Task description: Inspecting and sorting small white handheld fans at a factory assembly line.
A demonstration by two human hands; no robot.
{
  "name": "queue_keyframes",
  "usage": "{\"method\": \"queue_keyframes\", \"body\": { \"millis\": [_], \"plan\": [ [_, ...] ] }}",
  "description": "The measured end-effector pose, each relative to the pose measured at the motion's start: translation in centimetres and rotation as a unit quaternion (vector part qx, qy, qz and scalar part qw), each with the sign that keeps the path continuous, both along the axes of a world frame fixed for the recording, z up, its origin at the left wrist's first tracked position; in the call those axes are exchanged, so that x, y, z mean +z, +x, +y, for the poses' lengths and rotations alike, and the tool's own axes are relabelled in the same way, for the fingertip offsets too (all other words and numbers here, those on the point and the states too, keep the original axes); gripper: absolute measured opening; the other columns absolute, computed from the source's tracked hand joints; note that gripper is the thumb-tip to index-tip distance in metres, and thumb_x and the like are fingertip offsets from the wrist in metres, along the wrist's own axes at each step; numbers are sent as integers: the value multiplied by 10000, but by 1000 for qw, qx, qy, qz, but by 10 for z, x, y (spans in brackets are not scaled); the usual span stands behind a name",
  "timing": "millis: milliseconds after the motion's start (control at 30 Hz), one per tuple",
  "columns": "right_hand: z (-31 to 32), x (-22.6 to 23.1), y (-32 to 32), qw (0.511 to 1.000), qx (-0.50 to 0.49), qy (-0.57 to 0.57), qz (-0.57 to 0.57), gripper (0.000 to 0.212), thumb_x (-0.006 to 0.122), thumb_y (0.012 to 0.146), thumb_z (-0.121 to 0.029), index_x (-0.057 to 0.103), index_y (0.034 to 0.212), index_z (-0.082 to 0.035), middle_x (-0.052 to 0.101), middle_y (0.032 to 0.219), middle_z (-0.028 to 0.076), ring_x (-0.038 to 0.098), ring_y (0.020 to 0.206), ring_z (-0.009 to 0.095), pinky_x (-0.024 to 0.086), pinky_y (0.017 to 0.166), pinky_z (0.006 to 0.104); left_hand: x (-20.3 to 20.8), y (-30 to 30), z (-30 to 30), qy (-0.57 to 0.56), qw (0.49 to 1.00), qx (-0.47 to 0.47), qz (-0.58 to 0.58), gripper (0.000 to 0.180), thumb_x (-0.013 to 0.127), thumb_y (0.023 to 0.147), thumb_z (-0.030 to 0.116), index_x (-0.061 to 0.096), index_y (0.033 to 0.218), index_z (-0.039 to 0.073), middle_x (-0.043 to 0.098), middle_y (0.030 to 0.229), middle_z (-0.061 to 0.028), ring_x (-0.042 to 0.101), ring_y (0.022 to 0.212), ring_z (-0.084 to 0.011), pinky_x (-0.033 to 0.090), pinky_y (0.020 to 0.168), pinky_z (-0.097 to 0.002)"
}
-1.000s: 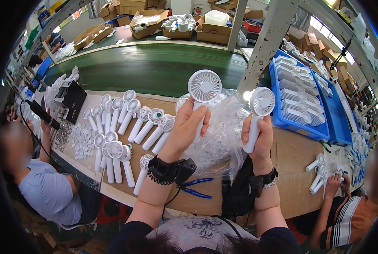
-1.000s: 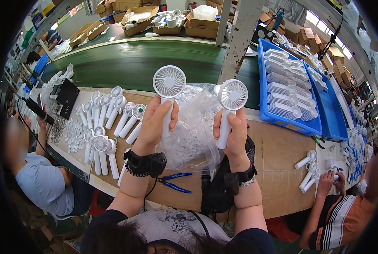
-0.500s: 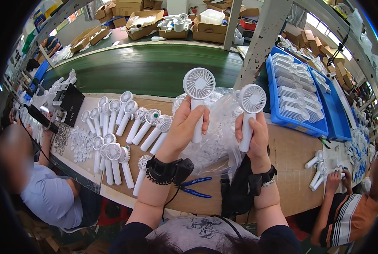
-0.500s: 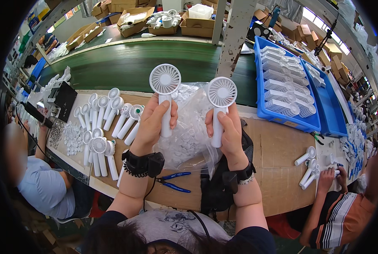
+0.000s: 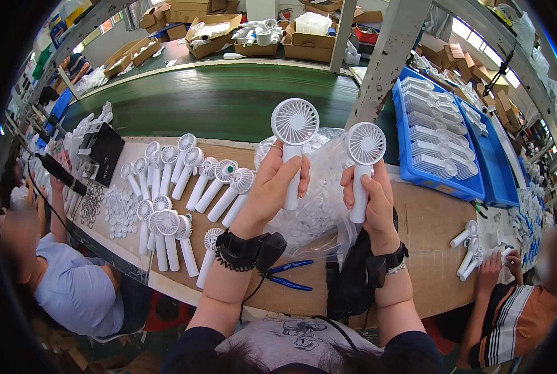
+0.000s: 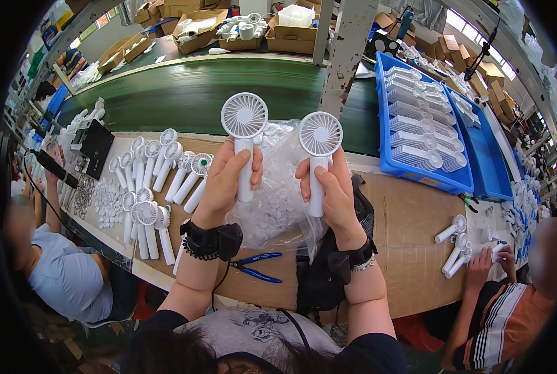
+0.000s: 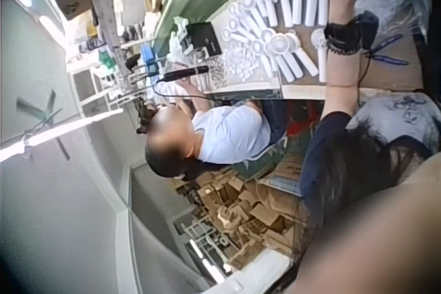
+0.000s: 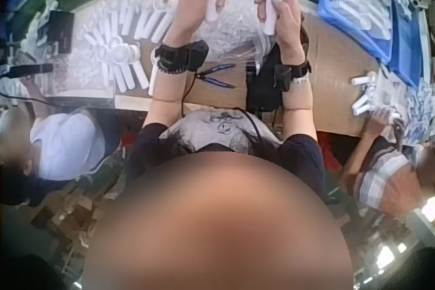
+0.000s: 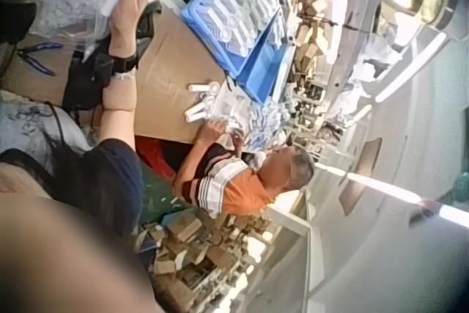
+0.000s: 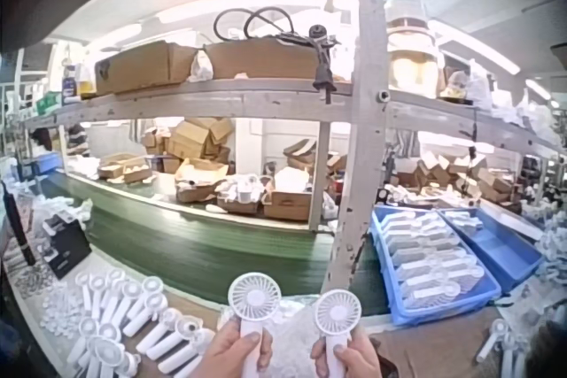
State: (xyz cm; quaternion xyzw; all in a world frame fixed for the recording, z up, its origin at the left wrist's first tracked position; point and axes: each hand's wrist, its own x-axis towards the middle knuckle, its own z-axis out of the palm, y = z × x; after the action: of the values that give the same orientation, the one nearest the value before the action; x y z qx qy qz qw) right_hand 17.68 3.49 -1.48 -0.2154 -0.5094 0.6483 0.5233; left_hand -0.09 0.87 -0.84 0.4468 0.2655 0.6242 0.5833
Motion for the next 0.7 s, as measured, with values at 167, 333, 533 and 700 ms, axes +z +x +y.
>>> {"method": "queue_keyframes", "body": {
  "millis": [167,333,533,700],
  "plan": [
    [1,-1,2,1000,10,10,0,488,429,804,-199,261,1232,-34,506,777,135,442,474,108,377,442,204,0,0,0,1,1000,21,-23,251,389,870,96,324,1104,33,475,744,-34,456,560,-85,400,506,-221],
    [1,0,1,1000,3,9,1,488,431,802,-201,265,1230,-34,506,771,132,441,472,108,376,439,203,-1,-2,0,-6,998,35,-43,225,391,873,105,332,1081,41,478,744,-37,458,563,-87,398,504,-224],
    [0,0,0,1000,2,2,1,482,428,799,-192,270,1226,-35,507,767,129,443,475,110,378,442,204,2,1,-1,-6,998,37,-41,193,374,870,111,349,1044,30,460,748,-62,448,562,-106,385,496,-231],
    [0,2,0,1000,4,2,0,478,423,797,-185,272,1225,-36,507,767,129,446,480,112,381,446,205,4,1,-3,-6,998,44,-44,181,366,870,113,356,1026,22,450,752,-74,443,563,-115,380,497,-232]
  ]
}}
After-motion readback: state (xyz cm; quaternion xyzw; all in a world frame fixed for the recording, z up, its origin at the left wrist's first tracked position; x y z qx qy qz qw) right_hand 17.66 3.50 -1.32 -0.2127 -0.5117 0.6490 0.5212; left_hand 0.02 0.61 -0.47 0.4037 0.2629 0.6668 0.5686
